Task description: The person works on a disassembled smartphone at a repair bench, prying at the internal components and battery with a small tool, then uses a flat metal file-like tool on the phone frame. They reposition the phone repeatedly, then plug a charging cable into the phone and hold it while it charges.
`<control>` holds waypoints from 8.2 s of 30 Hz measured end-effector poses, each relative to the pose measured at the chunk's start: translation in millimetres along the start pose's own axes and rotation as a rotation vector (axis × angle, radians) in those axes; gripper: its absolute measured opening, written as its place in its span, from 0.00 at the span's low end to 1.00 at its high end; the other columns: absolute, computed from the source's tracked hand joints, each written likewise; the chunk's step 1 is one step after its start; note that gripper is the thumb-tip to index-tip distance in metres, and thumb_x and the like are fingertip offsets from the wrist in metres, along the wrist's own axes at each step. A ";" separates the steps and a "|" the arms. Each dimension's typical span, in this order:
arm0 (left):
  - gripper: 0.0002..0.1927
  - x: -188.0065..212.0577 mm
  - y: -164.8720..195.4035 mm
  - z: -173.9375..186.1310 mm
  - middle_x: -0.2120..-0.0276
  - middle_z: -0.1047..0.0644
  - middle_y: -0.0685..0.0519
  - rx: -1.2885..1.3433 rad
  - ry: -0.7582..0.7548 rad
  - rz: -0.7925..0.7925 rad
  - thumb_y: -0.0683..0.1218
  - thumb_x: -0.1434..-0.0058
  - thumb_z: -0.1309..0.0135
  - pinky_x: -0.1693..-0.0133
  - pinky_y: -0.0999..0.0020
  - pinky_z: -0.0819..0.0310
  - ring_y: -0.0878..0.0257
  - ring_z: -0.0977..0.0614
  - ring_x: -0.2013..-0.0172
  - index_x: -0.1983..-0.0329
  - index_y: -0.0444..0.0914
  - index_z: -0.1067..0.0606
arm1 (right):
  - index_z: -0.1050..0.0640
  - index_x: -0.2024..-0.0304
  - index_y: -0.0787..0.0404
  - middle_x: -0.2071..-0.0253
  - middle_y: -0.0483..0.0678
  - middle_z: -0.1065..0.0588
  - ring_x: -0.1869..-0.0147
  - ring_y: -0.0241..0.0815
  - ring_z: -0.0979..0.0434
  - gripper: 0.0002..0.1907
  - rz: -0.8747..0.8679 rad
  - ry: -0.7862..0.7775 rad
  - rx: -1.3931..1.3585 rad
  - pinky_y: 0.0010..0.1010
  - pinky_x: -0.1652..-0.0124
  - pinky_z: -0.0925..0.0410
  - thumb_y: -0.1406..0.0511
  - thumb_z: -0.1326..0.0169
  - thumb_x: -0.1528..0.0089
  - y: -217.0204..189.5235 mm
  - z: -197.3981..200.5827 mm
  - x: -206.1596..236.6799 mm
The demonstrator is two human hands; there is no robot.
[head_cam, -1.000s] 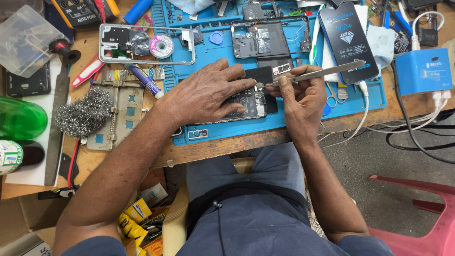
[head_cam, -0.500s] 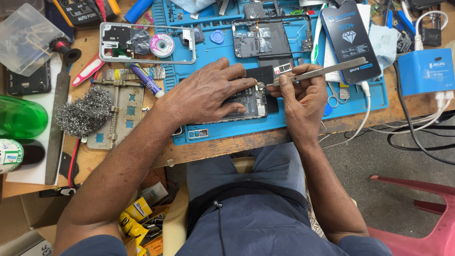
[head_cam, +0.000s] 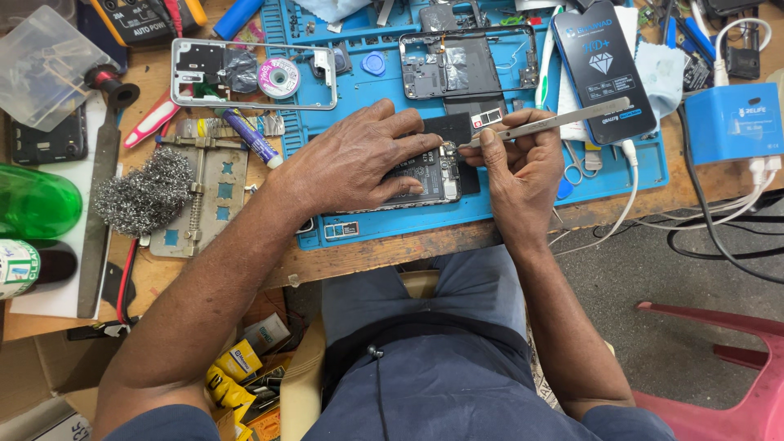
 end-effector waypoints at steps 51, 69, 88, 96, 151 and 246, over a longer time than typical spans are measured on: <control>0.25 -3.9 2.4 -2.0 0.56 0.28 0.55 -0.031 0.000 0.009 0.53 0.46 0.35 0.50 0.58 0.26 0.54 0.27 0.56 0.43 0.55 0.22 | 0.35 0.46 0.64 0.58 0.52 0.22 0.52 0.41 0.14 0.10 -0.008 -0.043 0.029 0.27 0.53 0.19 0.73 0.47 0.26 4.8 0.4 -0.8; 0.23 -3.8 6.3 1.3 0.57 0.28 0.54 -0.016 -0.010 0.001 0.55 0.43 0.36 0.51 0.57 0.28 0.54 0.27 0.56 0.43 0.53 0.21 | 0.35 0.47 0.63 0.57 0.52 0.22 0.51 0.40 0.14 0.10 0.028 -0.043 0.078 0.27 0.52 0.20 0.73 0.47 0.26 -0.4 1.8 3.5; 0.31 -4.5 -1.1 -4.2 0.52 0.27 0.53 -0.007 -0.045 0.041 0.56 0.43 0.37 0.49 0.56 0.28 0.52 0.27 0.54 0.36 0.51 0.27 | 0.35 0.47 0.64 0.58 0.51 0.22 0.52 0.39 0.15 0.10 0.024 -0.037 0.095 0.26 0.54 0.20 0.74 0.47 0.26 0.1 1.5 2.9; 0.30 -5.0 1.1 -5.0 0.51 0.28 0.52 -0.043 -0.033 0.015 0.57 0.43 0.38 0.49 0.56 0.28 0.52 0.27 0.55 0.36 0.53 0.26 | 0.35 0.47 0.63 0.58 0.51 0.21 0.52 0.39 0.14 0.10 0.025 -0.041 0.116 0.26 0.53 0.20 0.74 0.47 0.26 1.4 1.8 2.8; 0.28 0.4 2.9 -5.1 0.54 0.28 0.52 -0.055 -0.004 -0.011 0.57 0.41 0.37 0.49 0.56 0.28 0.52 0.28 0.54 0.37 0.50 0.25 | 0.33 0.53 0.66 0.59 0.52 0.19 0.50 0.40 0.14 0.08 0.133 -0.104 0.307 0.28 0.50 0.19 0.74 0.45 0.27 -14.1 -10.1 10.6; 0.42 4.0 -1.1 -10.1 0.54 0.29 0.50 -0.084 -0.003 0.032 0.69 0.52 0.36 0.47 0.53 0.28 0.50 0.28 0.54 0.36 0.48 0.26 | 0.36 0.49 0.63 0.59 0.54 0.21 0.53 0.41 0.15 0.10 -0.054 -0.054 -0.018 0.27 0.55 0.20 0.72 0.47 0.26 9.5 -2.2 3.4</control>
Point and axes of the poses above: each hand's wrist, its own x-axis away from the middle knuckle, its own z-axis out of the back of the hand, y = z × x, the point moved 6 cm from there along -x, towards the middle knuckle
